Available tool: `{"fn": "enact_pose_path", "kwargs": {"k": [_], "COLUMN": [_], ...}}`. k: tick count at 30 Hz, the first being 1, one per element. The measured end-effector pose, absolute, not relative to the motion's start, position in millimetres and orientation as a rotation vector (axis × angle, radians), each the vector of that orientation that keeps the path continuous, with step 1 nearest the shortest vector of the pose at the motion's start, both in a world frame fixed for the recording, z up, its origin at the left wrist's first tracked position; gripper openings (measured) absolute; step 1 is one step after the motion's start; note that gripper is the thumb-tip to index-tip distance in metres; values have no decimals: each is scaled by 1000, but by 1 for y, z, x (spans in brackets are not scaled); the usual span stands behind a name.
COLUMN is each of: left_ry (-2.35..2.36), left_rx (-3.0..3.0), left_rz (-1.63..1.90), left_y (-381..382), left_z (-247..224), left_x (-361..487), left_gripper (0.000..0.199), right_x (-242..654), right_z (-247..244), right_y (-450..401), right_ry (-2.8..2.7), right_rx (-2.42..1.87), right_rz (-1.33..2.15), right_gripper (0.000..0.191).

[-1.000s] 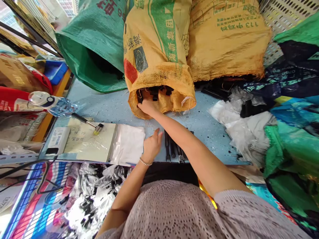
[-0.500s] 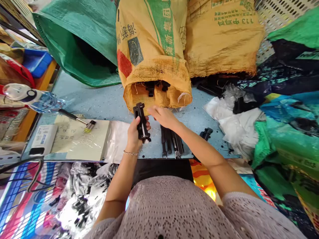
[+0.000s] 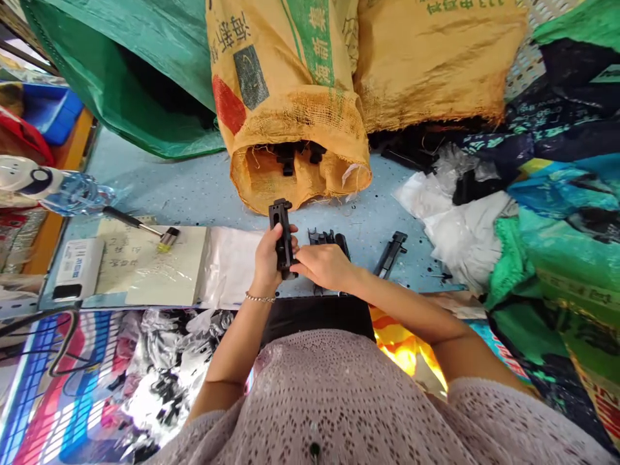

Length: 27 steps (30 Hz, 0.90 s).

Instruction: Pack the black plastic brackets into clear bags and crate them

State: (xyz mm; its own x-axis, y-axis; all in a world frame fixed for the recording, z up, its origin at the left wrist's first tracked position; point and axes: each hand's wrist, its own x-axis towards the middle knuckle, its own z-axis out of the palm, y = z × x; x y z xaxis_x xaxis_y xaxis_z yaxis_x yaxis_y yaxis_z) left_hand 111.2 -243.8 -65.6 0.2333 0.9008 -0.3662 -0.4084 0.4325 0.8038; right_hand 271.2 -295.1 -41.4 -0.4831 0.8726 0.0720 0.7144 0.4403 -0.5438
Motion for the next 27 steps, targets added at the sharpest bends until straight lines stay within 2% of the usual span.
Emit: {"fn": "enact_pose_path", "kwargs": {"k": [2, 5, 8, 10, 13, 18, 24, 27], "left_ry": [1051, 1220, 1285, 1287, 1258, 1184, 1187, 1198], "left_rx": [784, 1043, 1252, 1360, 1464, 1524, 1519, 1474], "left_rz": [993, 934, 777, 746, 782, 822, 820, 834], "left_y": [-245, -252, -269, -284, -302, -308, -306, -304], "left_z": [-74, -94, -115, -124, -128, -125, -125, -124], "left_x": [107, 96, 99, 112, 135, 148, 144, 133], "left_gripper": [50, 69, 72, 74, 74, 71, 73, 72], "right_x": [288, 332, 372, 382, 373, 327, 265, 258], "right_z": [-48, -56, -72, -84, -85, -47, -45, -49], "right_y": [-322, -354, -374, -378, -364, -268, -91, -52], "right_ry": [-2218, -1849, -1563, -1604, -1843, -1986, -2247, -2296], "right_rx": [-1536, -2044, -2430, -2421, -2221, -1919, -1886, -1936], "right_rz": [626, 323, 68, 123, 227, -2, 143, 289], "right_gripper": [48, 47, 58, 63, 55, 39, 47, 43]}}
